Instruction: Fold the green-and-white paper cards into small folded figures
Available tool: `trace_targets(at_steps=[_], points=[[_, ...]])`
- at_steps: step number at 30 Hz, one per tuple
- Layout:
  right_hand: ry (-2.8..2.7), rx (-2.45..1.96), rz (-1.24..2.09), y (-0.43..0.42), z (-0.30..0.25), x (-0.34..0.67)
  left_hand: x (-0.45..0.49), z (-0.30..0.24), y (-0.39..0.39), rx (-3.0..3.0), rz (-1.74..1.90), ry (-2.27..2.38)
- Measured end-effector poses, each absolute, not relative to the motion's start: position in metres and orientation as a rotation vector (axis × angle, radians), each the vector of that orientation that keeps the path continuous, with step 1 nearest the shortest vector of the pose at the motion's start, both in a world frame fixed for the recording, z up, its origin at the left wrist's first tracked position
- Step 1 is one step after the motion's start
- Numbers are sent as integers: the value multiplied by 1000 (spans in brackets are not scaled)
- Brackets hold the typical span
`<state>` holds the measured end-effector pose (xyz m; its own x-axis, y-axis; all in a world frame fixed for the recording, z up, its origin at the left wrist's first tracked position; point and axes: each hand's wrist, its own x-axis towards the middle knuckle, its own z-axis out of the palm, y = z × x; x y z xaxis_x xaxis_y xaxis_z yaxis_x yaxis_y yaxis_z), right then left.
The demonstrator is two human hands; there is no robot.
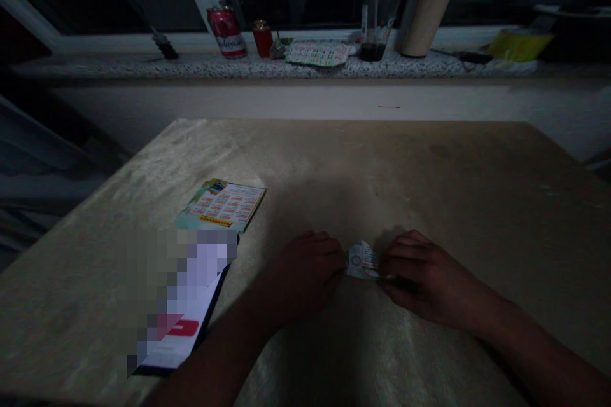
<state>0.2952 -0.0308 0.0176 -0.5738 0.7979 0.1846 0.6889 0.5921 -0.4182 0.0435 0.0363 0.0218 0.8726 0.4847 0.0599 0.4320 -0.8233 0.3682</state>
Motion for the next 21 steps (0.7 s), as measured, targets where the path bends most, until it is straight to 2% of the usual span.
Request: trace_targets(at_steps=[21], points=[[-2179, -1416, 514, -30, 8, 295, 55, 12, 29, 2474, 345, 963]])
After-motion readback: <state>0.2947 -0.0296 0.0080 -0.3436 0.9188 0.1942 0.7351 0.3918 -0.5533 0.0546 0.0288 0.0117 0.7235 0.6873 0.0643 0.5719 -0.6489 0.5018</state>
